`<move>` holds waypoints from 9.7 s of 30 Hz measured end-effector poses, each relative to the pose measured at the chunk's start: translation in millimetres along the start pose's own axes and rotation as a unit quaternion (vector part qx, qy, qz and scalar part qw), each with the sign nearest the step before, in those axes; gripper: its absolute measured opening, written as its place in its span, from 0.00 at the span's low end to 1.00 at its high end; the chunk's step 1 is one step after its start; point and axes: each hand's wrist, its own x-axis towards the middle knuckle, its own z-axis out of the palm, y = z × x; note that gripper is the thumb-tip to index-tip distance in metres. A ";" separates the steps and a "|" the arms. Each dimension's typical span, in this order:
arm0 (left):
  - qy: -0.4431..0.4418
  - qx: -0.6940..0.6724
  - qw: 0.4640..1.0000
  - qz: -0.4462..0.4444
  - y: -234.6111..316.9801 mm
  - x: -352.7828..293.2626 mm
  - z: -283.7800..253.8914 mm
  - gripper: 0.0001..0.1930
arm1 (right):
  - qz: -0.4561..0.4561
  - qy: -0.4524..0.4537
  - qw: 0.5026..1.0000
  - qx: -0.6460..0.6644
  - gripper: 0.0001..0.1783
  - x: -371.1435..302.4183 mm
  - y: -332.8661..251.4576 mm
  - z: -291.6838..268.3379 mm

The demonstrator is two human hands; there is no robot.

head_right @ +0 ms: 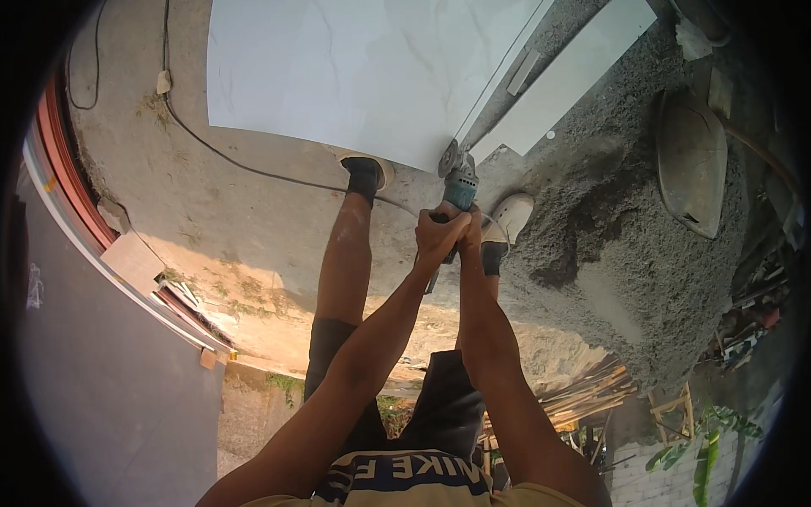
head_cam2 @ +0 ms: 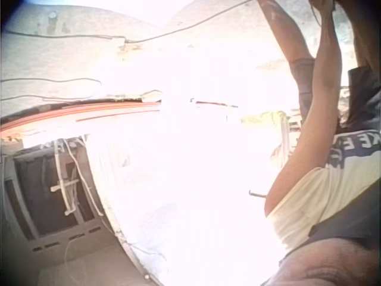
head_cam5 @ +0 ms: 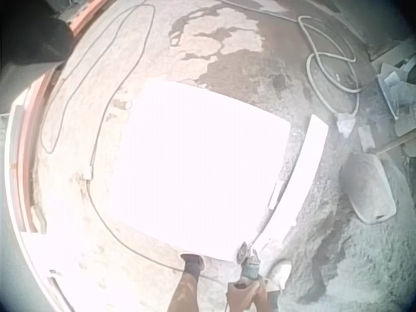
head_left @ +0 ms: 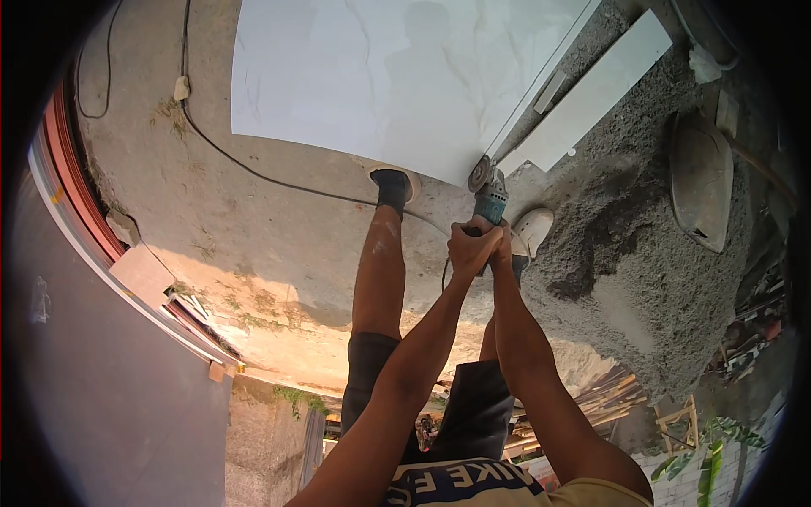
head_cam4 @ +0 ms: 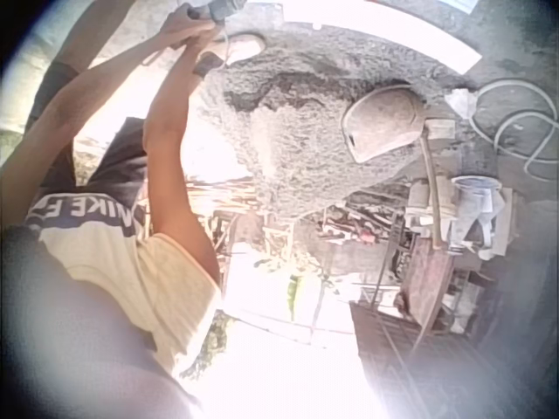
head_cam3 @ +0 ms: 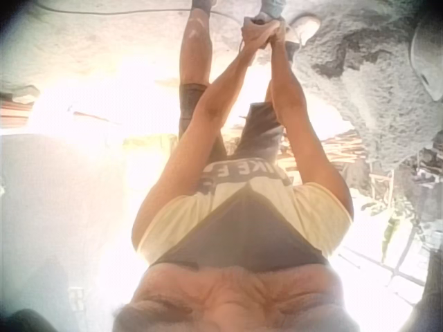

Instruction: The person holds a power grinder and makes a long straight cut along the edge of a white ceramic tile while standing outdoors near a pile of sand.

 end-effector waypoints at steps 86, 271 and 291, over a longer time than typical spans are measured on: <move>0.070 0.047 0.994 0.067 -3.8 -16.9 35.0 0.42 | -0.049 0.017 0.961 -0.273 0.16 -47.5 -95.4 94.1; 0.030 0.282 0.901 0.328 31.6 -76.2 77.0 0.43 | -0.132 0.265 0.944 -0.145 0.19 -57.8 -153.7 60.6; -0.092 0.095 0.975 0.177 -7.8 -40.3 21.6 0.24 | -0.084 0.127 0.983 0.107 0.20 95.5 -317.6 -56.1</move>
